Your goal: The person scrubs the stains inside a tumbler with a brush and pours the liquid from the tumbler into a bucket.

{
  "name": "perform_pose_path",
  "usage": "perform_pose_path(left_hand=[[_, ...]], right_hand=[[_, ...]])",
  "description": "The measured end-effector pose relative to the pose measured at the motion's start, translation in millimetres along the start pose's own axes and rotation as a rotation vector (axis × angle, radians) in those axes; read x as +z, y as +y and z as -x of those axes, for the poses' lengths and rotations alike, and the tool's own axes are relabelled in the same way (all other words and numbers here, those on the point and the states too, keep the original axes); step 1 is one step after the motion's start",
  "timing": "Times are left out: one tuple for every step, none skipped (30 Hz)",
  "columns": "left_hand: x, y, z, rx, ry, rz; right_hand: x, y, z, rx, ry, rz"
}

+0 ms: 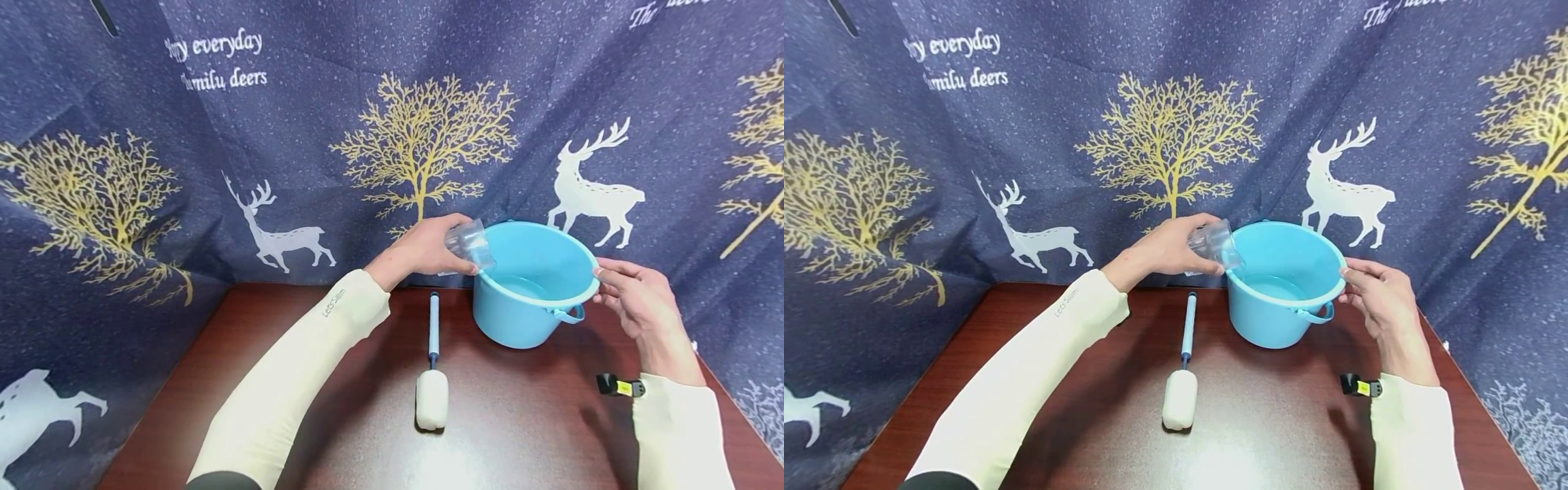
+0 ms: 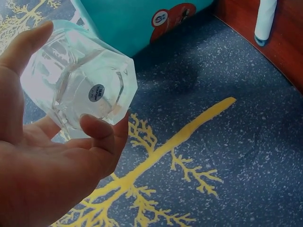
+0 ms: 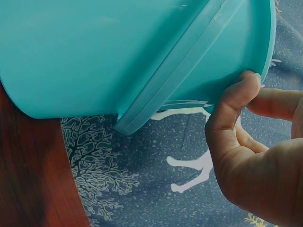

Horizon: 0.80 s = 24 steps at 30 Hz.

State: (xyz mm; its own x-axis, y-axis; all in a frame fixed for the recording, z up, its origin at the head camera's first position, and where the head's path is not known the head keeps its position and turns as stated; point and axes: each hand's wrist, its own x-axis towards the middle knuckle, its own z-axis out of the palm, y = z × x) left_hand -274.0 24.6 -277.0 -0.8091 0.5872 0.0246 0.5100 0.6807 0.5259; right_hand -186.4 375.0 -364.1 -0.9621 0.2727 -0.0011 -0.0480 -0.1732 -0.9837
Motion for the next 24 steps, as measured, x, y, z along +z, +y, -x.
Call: perform_pose_path(left_hand=[[-0.6, 0.7, -0.3, -0.003, -0.006, -0.010], [-1.3, 1.4, -0.5, -0.007, -0.014, -0.020], [-1.9, 2.2, -0.8, -0.009, -0.019, -0.031], [-2.3, 2.8, -1.3, -0.012, -0.026, -0.040], [-2.8, 3.6, -1.5, -0.013, -0.031, -0.044], [-3.2, 4.2, -1.6, -0.016, -0.034, -0.048], [-3.7, 4.8, -1.5, -0.019, -0.037, -0.052], [-4.0, 5.4, -1.4, -0.019, -0.038, -0.057], [-4.4, 5.9, -1.3, -0.020, -0.037, -0.059], [-4.6, 6.3, -1.1, -0.020, -0.037, -0.060], [-4.9, 6.8, -1.1, -0.020, -0.038, -0.062], [-5.0, 7.0, -1.1, -0.017, -0.037, -0.067], [-5.0, 7.2, -1.3, -0.015, -0.037, -0.070], [-5.0, 7.4, -1.6, -0.012, -0.036, -0.072], [-5.0, 7.6, -2.1, -0.010, -0.036, -0.078], [-5.0, 7.9, -2.3, -0.004, -0.034, -0.084], [-5.1, 8.3, -2.7, 0.000, -0.035, -0.091], [-5.2, 8.6, -3.0, 0.005, -0.035, -0.097], [-5.4, 8.9, -3.4, 0.009, -0.037, -0.106], [-5.6, 9.4, -3.7, 0.014, -0.037, -0.114], [-5.8, 9.9, -4.1, 0.017, -0.039, -0.120], [-6.2, 10.4, -4.3, 0.017, -0.041, -0.124], [-6.6, 10.8, -4.7, 0.016, -0.045, -0.131], [-6.8, 11.0, -5.1, 0.016, -0.047, -0.134]], right_hand=[[0.0, 0, 0, 0.000, 0.000, 0.001], [0.1, 0, 0, 0.001, -0.001, 0.001], [0.2, 0, 0, 0.001, 0.000, 0.001], [0.2, 0, 0, 0.001, -0.001, -0.001], [0.3, 0, 0, 0.002, -0.003, -0.007], [0.4, 0, 0, 0.002, -0.002, -0.008], [0.5, 0, 0, 0.002, -0.003, -0.011], [0.5, -1, 0, 0.002, -0.004, -0.015], [0.5, -1, 0, 0.001, -0.005, -0.017], [0.3, -1, 0, 0.001, -0.006, -0.018], [0.1, -1, 0, 0.002, -0.007, -0.019], [0.0, -1, 0, 0.002, -0.007, -0.016], [-0.2, -1, 0, 0.003, -0.009, -0.018], [-0.3, -1, -1, 0.005, -0.010, -0.017], [-0.4, -1, -1, 0.006, -0.010, -0.016], [-0.5, -1, -1, 0.007, -0.010, -0.016], [-0.6, -1, -1, 0.008, -0.011, -0.017], [-0.6, -1, -1, 0.009, -0.011, -0.017], [-0.6, -1, -1, 0.010, -0.011, -0.019], [-0.6, -1, -1, 0.009, -0.012, -0.022], [-0.6, -1, -1, 0.008, -0.013, -0.023], [-0.6, -1, -1, 0.007, -0.014, -0.025], [-0.5, -1, -1, 0.005, -0.016, -0.027], [-0.6, -1, -1, 0.003, -0.017, -0.029]])
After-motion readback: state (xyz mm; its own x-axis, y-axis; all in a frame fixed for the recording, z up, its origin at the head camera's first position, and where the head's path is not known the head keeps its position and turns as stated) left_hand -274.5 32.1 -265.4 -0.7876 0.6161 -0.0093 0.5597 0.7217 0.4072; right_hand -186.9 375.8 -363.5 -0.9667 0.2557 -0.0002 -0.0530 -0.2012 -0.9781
